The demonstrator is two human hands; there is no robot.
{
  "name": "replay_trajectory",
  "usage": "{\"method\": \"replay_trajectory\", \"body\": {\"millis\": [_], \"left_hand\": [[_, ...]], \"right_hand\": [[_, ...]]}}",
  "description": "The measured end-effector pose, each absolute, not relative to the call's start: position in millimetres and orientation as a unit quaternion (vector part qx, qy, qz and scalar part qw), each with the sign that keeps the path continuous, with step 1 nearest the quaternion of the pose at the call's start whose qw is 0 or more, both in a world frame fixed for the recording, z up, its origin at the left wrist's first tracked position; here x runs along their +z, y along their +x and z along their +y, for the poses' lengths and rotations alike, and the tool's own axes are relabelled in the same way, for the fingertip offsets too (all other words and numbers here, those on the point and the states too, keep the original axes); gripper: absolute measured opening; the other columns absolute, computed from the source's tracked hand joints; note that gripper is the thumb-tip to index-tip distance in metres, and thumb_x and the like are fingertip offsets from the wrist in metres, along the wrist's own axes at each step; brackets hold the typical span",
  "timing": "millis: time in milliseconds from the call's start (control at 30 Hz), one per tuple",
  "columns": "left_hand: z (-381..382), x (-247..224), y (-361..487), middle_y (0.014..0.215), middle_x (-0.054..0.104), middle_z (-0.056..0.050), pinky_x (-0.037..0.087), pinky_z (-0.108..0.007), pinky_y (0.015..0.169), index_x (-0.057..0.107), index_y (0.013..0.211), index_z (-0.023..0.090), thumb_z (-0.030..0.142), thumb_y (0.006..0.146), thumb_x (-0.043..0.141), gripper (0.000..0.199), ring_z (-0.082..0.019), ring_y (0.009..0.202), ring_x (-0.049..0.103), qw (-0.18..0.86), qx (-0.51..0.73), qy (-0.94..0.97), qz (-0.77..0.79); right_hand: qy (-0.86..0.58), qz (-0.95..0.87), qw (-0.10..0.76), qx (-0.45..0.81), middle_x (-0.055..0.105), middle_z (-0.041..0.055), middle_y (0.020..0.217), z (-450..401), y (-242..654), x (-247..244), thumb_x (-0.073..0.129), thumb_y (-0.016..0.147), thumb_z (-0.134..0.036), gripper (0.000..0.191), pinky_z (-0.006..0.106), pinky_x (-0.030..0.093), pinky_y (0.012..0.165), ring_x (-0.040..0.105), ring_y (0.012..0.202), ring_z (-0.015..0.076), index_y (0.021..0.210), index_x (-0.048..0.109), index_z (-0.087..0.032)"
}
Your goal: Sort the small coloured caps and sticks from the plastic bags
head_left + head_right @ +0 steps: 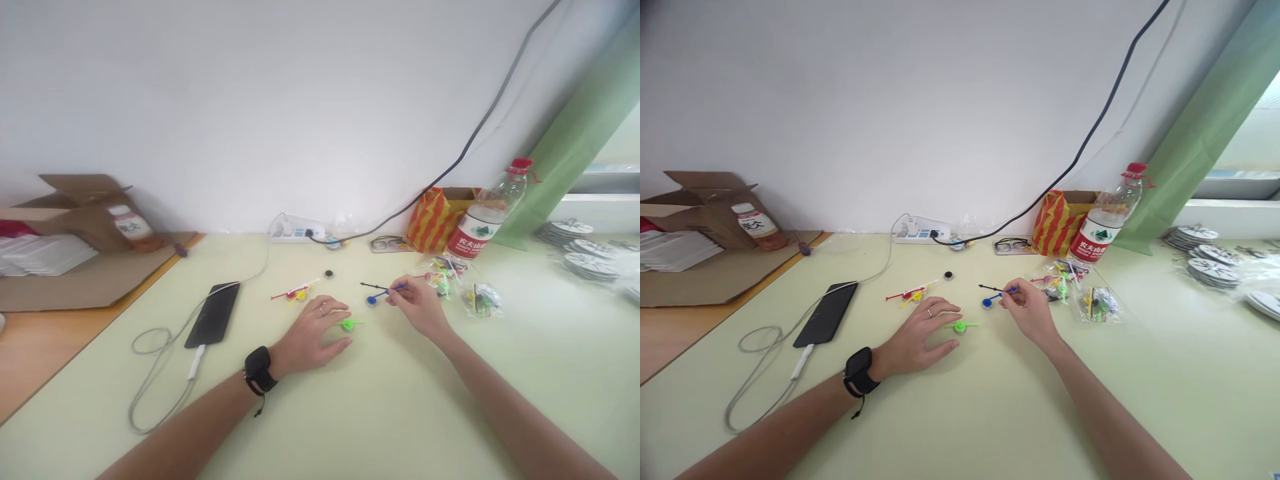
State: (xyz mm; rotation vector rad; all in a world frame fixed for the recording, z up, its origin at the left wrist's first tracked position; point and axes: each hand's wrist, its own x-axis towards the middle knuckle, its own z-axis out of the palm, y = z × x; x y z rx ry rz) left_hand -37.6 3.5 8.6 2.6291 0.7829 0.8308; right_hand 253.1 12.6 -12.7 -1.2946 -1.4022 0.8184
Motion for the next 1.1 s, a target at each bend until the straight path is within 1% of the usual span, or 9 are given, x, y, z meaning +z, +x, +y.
{"method": "replay_trajectory", "body": {"millis": [267,500,667,867,1000,1100], "left_hand": [[2.9,9.0,-37.2,0.130,0.066,-0.008,0.045,-0.050,0.110,0.066,0.125,0.029,0.033,0.093,0.067,0.032,-0.029,0.126,0.054,0.130,0.279,0.914,0.263],[3.2,7.6,-37.5,0.129,0.067,-0.009,0.046,-0.052,0.109,0.066,0.126,0.030,0.033,0.093,0.068,0.034,-0.030,0.126,0.055,0.128,0.283,0.914,0.260],[3.9,7.5,-37.3,0.129,0.067,-0.009,0.046,-0.051,0.109,0.066,0.125,0.028,0.033,0.093,0.068,0.033,-0.029,0.126,0.055,0.124,0.282,0.914,0.264],[3.7,6.5,-37.7,0.128,0.067,-0.008,0.047,-0.050,0.107,0.070,0.122,0.031,0.033,0.093,0.068,0.029,-0.030,0.124,0.056,0.118,0.276,0.919,0.255],[5.5,5.8,-38.4,0.120,0.070,-0.007,0.049,-0.049,0.102,0.072,0.115,0.031,0.033,0.093,0.067,0.022,-0.029,0.121,0.057,0.098,0.269,0.921,0.265],[10.6,4.8,-41.6,0.117,0.071,-0.006,0.048,-0.050,0.102,0.071,0.112,0.030,0.031,0.094,0.064,0.019,-0.029,0.119,0.057,0.066,0.258,0.920,0.288]], "right_hand": [[-0.551,-0.624,0.464,0.304,0.070,0.0052,0.076,11.9,253.6,-11.6,0.068,0.085,-0.049,0.028,0.036,0.060,0.066,0.072,0.069,0.0225,0.088,0.064,-0.021],[-0.560,-0.654,0.438,0.259,0.070,0.0049,0.074,11.4,253.1,-6.8,0.063,0.084,-0.040,0.019,0.030,0.052,0.056,0.066,0.064,0.0202,0.084,0.064,-0.021],[-0.562,-0.659,0.430,0.254,0.072,0.0055,0.076,10.4,251.4,-6.7,0.060,0.082,-0.034,0.013,0.029,0.051,0.057,0.066,0.068,0.0203,0.085,0.064,-0.021],[-0.568,-0.666,0.418,0.243,0.073,0.0059,0.079,9.7,251.1,-5.9,0.059,0.081,-0.030,0.011,0.030,0.051,0.058,0.067,0.071,0.0215,0.084,0.066,-0.022],[-0.570,-0.666,0.415,0.243,0.072,0.0051,0.077,9.1,251.1,-4.8,0.058,0.079,-0.028,0.010,0.030,0.052,0.060,0.067,0.072,0.0218,0.082,0.066,-0.022],[-0.572,-0.664,0.415,0.244,0.071,0.0046,0.075,8.7,251.5,-4.5,0.058,0.079,-0.027,0.009,0.030,0.051,0.060,0.067,0.071,0.0218,0.081,0.066,-0.022]]}}
